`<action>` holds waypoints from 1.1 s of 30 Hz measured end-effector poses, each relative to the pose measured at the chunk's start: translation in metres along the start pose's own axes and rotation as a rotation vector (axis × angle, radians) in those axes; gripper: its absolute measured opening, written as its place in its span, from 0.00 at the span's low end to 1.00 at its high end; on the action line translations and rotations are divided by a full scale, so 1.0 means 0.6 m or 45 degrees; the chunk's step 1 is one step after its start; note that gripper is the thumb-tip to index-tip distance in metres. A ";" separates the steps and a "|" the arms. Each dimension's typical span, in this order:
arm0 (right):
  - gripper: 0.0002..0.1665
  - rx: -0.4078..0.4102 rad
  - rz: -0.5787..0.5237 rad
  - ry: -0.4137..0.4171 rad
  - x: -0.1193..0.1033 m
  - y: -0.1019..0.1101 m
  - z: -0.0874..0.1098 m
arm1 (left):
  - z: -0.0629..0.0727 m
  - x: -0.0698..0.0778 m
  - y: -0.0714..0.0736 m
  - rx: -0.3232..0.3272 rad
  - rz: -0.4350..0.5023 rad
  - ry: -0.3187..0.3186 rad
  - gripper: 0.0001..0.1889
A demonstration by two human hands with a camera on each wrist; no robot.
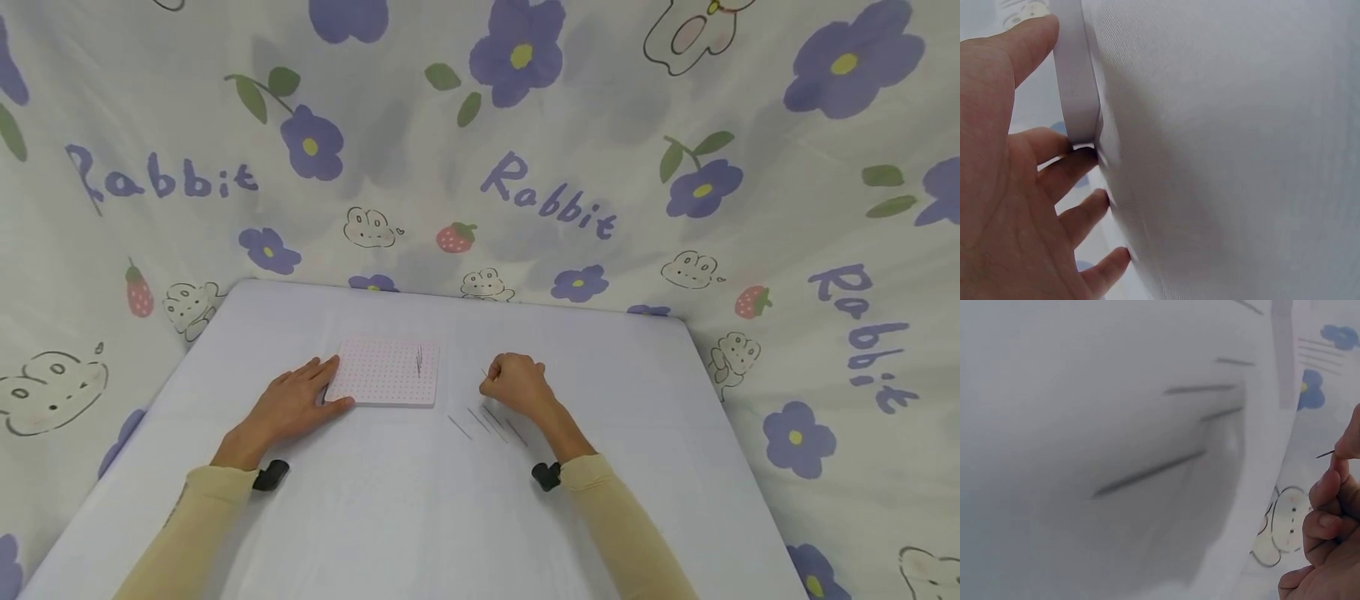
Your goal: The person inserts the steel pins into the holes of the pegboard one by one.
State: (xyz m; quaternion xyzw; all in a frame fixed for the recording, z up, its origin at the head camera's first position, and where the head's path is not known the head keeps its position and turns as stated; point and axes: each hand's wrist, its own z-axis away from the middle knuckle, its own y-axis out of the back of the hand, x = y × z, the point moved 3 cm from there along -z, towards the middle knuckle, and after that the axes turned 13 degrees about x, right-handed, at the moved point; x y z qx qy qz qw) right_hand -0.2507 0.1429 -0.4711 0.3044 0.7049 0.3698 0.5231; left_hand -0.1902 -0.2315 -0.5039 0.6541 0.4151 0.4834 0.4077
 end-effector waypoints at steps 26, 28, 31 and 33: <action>0.04 -0.097 -0.286 0.048 -0.120 -0.083 -0.053 | 0.000 0.001 -0.001 -0.004 -0.010 -0.003 0.49; 0.04 -0.092 -0.315 0.051 -0.124 -0.086 -0.054 | 0.000 0.001 -0.001 -0.006 -0.007 -0.001 0.49; 0.04 -0.084 -0.358 0.042 -0.127 -0.090 -0.054 | 0.001 0.002 0.001 -0.009 -0.007 0.000 0.48; 0.04 -0.076 -0.380 0.031 -0.128 -0.092 -0.053 | 0.002 0.002 0.002 -0.011 -0.006 0.003 0.48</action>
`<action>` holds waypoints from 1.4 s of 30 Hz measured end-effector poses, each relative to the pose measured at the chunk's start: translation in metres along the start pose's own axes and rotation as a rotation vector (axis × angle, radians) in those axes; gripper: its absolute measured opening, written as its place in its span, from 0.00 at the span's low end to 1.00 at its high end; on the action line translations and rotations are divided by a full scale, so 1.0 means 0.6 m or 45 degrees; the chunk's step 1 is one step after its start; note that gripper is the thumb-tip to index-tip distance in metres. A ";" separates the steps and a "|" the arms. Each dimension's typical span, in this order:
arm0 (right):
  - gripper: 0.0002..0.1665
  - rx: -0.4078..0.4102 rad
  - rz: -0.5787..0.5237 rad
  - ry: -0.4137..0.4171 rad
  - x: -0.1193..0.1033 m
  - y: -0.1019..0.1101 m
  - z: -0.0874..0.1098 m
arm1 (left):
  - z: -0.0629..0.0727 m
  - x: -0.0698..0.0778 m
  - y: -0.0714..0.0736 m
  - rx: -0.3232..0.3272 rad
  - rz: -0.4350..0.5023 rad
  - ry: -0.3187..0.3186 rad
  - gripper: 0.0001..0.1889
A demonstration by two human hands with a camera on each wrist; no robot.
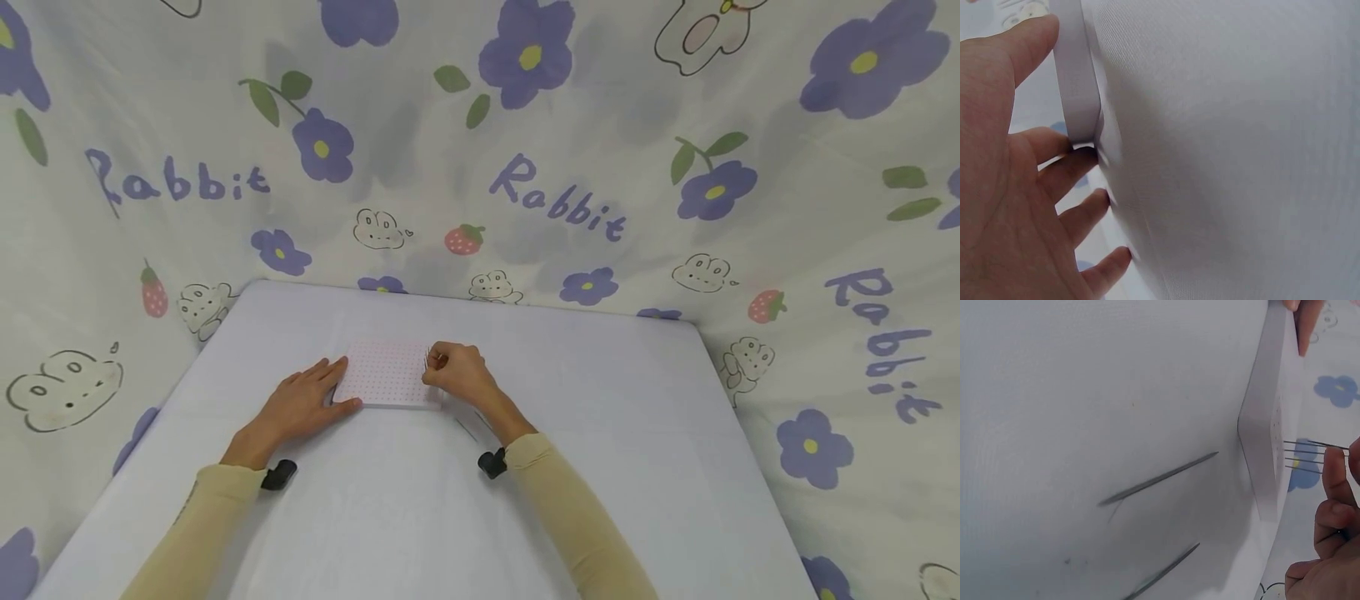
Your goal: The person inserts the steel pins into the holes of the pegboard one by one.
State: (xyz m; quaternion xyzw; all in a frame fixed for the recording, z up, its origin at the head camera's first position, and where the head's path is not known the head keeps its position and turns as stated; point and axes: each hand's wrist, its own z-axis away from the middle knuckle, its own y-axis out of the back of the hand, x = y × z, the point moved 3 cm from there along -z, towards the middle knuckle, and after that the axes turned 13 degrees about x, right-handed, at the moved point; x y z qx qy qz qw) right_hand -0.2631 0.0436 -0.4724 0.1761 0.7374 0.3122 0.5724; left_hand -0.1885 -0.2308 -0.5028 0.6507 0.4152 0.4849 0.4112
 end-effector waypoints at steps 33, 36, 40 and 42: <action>0.03 0.006 0.083 0.011 0.018 -0.026 0.008 | -0.001 -0.004 -0.008 0.004 -0.008 0.006 0.50; 0.02 0.016 0.107 0.004 0.020 -0.020 0.012 | 0.000 -0.003 -0.008 0.000 -0.006 0.004 0.50; 0.03 0.039 0.129 0.010 0.023 -0.003 0.018 | 0.000 -0.003 -0.007 0.000 -0.008 -0.004 0.50; 0.05 0.057 0.128 0.021 0.023 0.011 0.022 | -0.001 -0.003 -0.006 0.006 -0.010 -0.011 0.49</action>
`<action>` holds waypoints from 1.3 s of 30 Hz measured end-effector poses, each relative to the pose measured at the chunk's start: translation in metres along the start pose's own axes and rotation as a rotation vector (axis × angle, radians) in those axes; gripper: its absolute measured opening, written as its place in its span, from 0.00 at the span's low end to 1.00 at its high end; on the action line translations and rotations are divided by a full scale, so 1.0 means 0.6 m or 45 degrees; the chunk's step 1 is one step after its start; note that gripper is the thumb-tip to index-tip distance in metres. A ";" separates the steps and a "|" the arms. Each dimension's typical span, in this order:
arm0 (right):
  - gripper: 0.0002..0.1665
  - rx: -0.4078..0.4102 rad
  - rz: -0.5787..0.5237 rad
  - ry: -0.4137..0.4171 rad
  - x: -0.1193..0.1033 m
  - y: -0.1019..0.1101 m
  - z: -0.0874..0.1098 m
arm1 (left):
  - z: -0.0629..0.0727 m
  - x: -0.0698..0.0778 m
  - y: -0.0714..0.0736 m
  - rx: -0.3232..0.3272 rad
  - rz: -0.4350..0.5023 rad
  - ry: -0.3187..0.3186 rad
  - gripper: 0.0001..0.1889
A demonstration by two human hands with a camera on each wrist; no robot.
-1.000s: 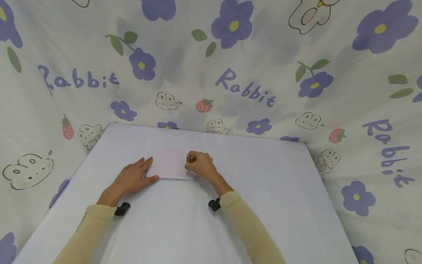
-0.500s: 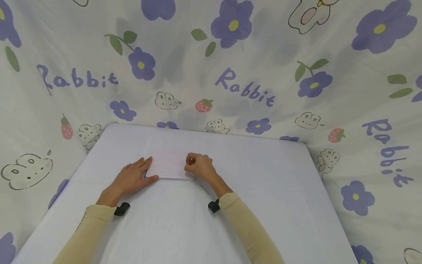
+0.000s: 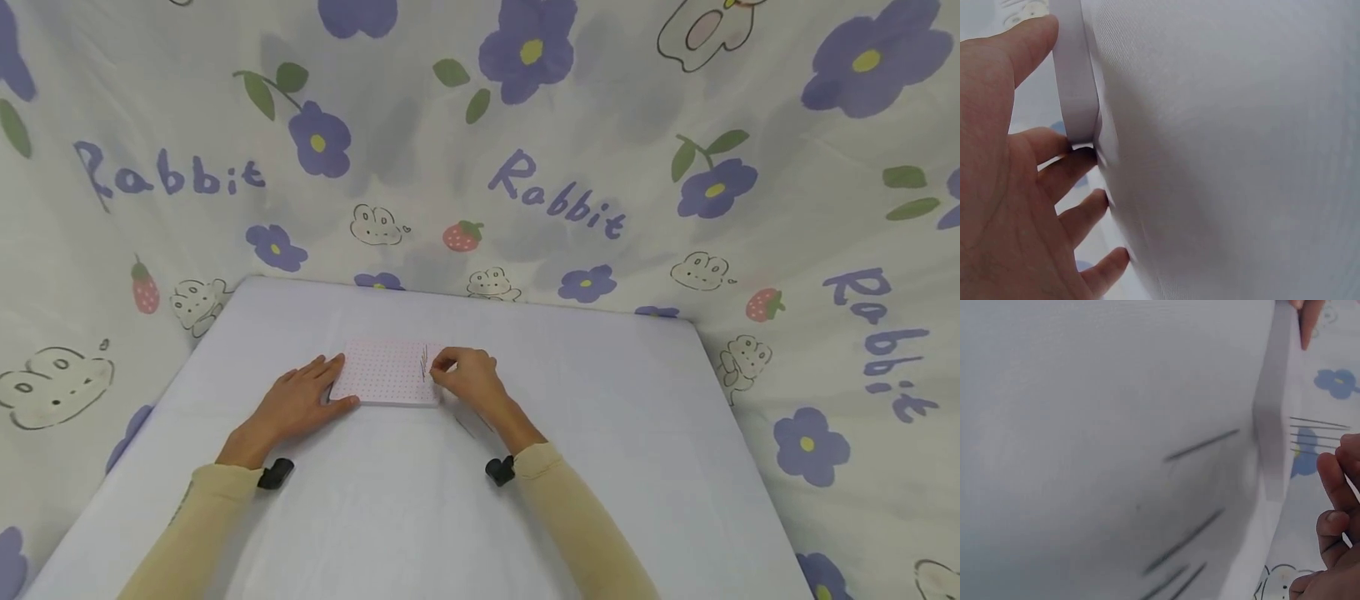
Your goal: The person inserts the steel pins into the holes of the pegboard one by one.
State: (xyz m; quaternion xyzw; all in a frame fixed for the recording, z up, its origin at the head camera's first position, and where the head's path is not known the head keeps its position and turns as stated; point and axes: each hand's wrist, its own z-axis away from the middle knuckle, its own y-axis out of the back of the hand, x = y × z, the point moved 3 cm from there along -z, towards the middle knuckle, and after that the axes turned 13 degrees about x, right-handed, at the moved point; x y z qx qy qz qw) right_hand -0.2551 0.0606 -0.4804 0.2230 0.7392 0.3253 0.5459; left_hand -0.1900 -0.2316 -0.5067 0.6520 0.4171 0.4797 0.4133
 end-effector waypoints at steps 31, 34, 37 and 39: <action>0.09 0.234 0.322 -0.323 0.128 0.116 0.190 | -0.001 -0.006 -0.005 0.008 0.021 0.001 0.50; 0.08 0.265 0.361 -0.312 0.128 0.112 0.203 | -0.002 -0.006 -0.007 0.000 0.016 -0.002 0.49; 0.07 0.298 0.390 -0.281 0.127 0.108 0.210 | -0.002 -0.006 -0.008 -0.001 0.008 -0.007 0.49; 0.06 0.314 0.414 -0.260 0.127 0.106 0.212 | -0.001 -0.005 -0.007 0.000 0.009 -0.009 0.49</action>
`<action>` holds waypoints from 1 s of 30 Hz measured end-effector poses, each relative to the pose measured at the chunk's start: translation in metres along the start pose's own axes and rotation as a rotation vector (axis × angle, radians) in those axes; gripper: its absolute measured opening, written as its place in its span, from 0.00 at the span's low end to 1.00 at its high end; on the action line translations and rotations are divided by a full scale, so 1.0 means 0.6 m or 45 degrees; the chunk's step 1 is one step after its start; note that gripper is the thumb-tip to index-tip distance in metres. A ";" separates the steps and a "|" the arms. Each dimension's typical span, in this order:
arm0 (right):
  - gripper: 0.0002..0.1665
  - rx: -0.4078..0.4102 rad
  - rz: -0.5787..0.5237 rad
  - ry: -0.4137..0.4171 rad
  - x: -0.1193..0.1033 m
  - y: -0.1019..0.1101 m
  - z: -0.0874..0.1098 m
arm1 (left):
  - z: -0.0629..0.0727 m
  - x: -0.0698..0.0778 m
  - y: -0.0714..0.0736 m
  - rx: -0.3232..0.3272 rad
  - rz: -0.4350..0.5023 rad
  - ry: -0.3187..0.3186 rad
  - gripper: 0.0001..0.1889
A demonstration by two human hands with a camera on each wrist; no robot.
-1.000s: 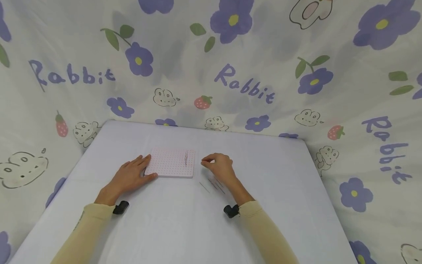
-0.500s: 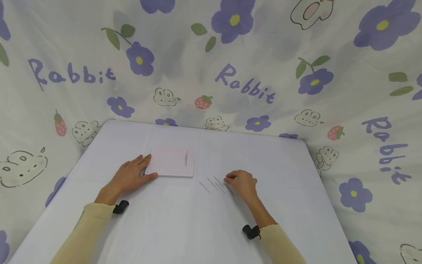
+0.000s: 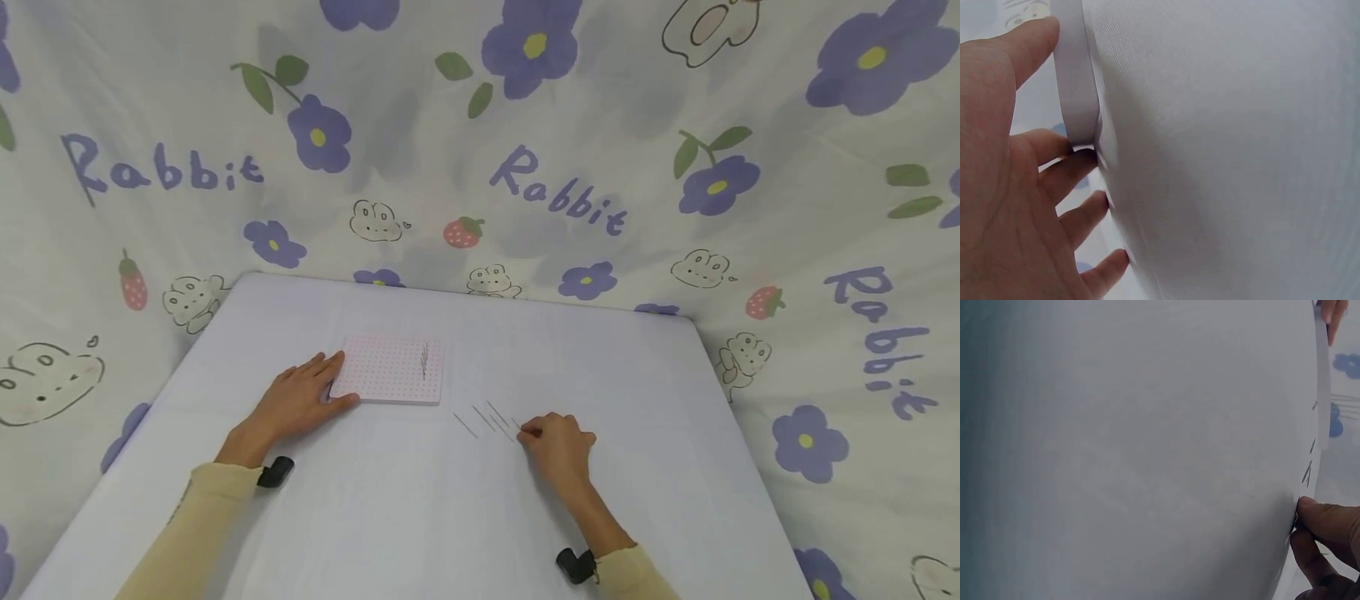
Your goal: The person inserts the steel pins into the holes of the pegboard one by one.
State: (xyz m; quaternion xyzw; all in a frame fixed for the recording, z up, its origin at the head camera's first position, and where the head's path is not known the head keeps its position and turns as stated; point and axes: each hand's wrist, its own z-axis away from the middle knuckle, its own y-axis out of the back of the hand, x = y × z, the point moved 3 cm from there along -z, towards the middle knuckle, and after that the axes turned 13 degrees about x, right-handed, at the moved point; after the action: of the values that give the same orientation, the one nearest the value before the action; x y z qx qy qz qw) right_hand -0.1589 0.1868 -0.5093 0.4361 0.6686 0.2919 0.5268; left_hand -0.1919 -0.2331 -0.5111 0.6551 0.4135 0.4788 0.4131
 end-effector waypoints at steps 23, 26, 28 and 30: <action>0.06 0.043 0.109 0.204 -0.011 -0.002 -0.008 | -0.003 0.001 0.000 0.008 -0.009 0.002 0.49; 0.06 0.042 0.133 0.223 -0.013 -0.003 -0.008 | -0.002 0.002 0.002 0.011 -0.007 0.005 0.49; 0.06 0.040 0.150 0.231 -0.014 -0.004 -0.008 | -0.002 0.002 0.002 0.007 -0.008 0.011 0.49; 0.06 0.037 0.165 0.236 -0.015 -0.004 -0.009 | -0.002 0.002 0.003 0.003 -0.008 0.017 0.49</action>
State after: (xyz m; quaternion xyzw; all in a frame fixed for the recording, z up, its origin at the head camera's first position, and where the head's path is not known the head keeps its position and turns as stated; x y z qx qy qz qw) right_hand -0.1640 0.1781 -0.5061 0.4570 0.6892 0.3548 0.4364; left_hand -0.1925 -0.2324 -0.5090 0.6511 0.4189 0.4813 0.4110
